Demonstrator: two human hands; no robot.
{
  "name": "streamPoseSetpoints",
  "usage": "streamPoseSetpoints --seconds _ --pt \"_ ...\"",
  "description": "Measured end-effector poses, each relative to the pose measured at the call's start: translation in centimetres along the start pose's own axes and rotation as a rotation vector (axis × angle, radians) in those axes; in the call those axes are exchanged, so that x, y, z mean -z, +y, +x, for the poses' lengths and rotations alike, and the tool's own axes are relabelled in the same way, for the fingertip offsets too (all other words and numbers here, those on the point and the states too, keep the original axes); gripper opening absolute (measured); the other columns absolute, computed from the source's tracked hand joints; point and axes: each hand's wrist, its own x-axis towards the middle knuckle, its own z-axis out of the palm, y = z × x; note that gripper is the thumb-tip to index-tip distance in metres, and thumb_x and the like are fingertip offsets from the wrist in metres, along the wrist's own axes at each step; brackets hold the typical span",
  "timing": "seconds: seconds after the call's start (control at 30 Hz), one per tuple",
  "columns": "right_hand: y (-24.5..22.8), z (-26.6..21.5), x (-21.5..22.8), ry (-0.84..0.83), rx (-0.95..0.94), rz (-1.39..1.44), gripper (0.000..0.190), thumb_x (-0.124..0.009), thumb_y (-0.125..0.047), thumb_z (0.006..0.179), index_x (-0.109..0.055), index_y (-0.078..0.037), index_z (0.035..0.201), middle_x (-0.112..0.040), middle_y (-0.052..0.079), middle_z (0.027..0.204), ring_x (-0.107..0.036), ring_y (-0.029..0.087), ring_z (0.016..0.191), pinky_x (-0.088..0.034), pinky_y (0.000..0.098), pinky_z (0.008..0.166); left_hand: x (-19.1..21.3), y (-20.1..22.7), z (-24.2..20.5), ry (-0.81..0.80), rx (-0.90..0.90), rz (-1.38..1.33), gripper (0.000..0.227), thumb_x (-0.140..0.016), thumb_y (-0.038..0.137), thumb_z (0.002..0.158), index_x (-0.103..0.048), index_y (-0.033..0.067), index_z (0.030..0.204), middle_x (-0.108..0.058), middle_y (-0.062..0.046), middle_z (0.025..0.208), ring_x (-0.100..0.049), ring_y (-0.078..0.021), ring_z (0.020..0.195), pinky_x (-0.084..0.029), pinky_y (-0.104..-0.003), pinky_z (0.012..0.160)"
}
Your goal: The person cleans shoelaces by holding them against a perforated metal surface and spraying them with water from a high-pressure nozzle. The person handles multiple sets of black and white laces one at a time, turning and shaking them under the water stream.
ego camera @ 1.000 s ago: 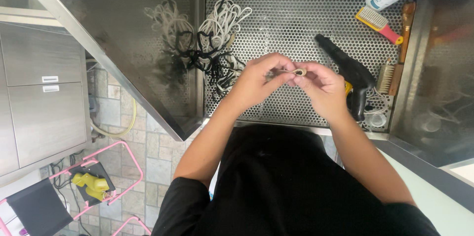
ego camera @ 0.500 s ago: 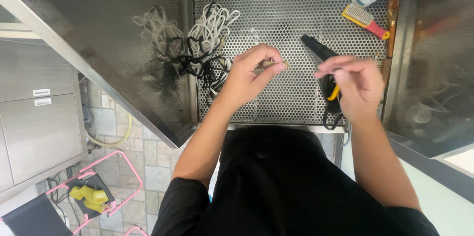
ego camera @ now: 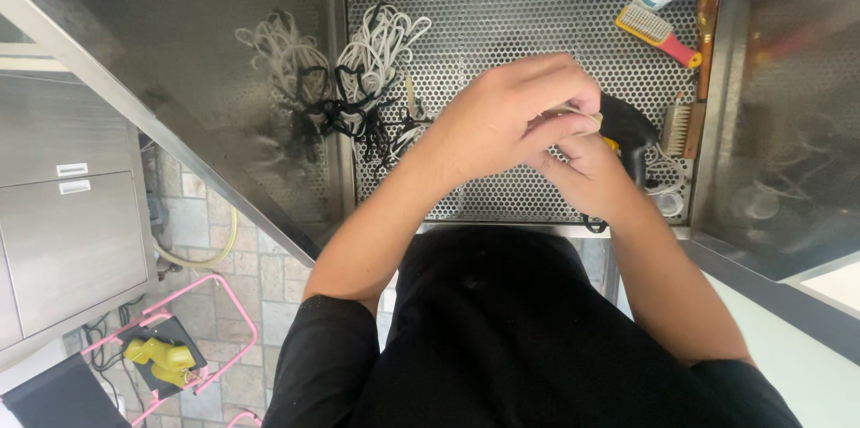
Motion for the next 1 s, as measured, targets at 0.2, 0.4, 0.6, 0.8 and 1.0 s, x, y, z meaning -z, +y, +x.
streamPoseSetpoints --seconds 0.2,0.4,0.6,0.8,1.0 --pt "-5.0 -0.8 2.5 0.083 -0.191 0.448 0.017 -0.056 -0.009 0.108 -0.068 -0.001 0.117 -0.063 -0.005 0.082 -0.058 0.004 0.073 -0.048 0.0198 0.069 0.1 -6.1 -1.7 -0.138 0.279 -0.355 0.037 -0.083 0.024 0.087 -0.068 0.0124 0.118 -0.074 0.002 0.088 -0.069 -0.0085 0.07 -0.053 -0.022 0.059" --pt "-11.1 -1.1 6.0 0.205 -0.058 0.026 0.01 -0.062 -0.001 0.108 -0.068 0.006 0.112 -0.066 0.006 0.091 -0.056 0.006 0.073 -0.044 0.0191 0.069 -2.4 -16.2 -8.9 -0.354 0.656 0.049 0.021 -0.075 0.03 0.096 -0.08 0.0089 0.098 -0.073 -0.002 0.074 -0.062 -0.0131 0.06 -0.046 -0.03 0.059" --pt "-12.2 -1.5 8.2 0.407 0.073 0.119 0.01 -0.06 -0.008 0.102 -0.064 0.0 0.107 -0.065 0.01 0.105 -0.056 0.007 0.068 -0.045 0.0201 0.064 -3.6 -23.8 -15.8 -0.028 0.712 -0.278 0.02 -0.068 0.023 0.098 -0.075 0.0052 0.104 -0.075 -0.002 0.089 -0.067 -0.0079 0.082 -0.055 -0.025 0.077" --pt "-6.9 -2.4 12.8 0.412 0.111 -0.072 0.029 -0.05 -0.027 0.112 -0.06 -0.002 0.123 -0.063 0.009 0.108 -0.055 0.009 0.069 -0.043 0.0192 0.064 -1.4 -24.6 -19.8 0.055 0.991 0.007 0.021 -0.07 0.022 0.091 -0.073 0.0035 0.099 -0.074 -0.008 0.08 -0.069 -0.0156 0.07 -0.055 -0.032 0.069" --pt "-0.6 -1.0 16.4 0.38 0.105 -0.204 0.035 -0.045 -0.03 0.115 -0.057 -0.001 0.129 -0.06 0.013 0.119 -0.059 0.014 0.079 -0.047 0.0221 0.066 2.4 -25.2 -23.6 -0.145 1.311 0.419 0.034 -0.075 0.041 0.087 -0.079 0.0084 0.096 -0.076 -0.018 0.093 -0.072 -0.0339 0.085 -0.055 -0.044 0.079"
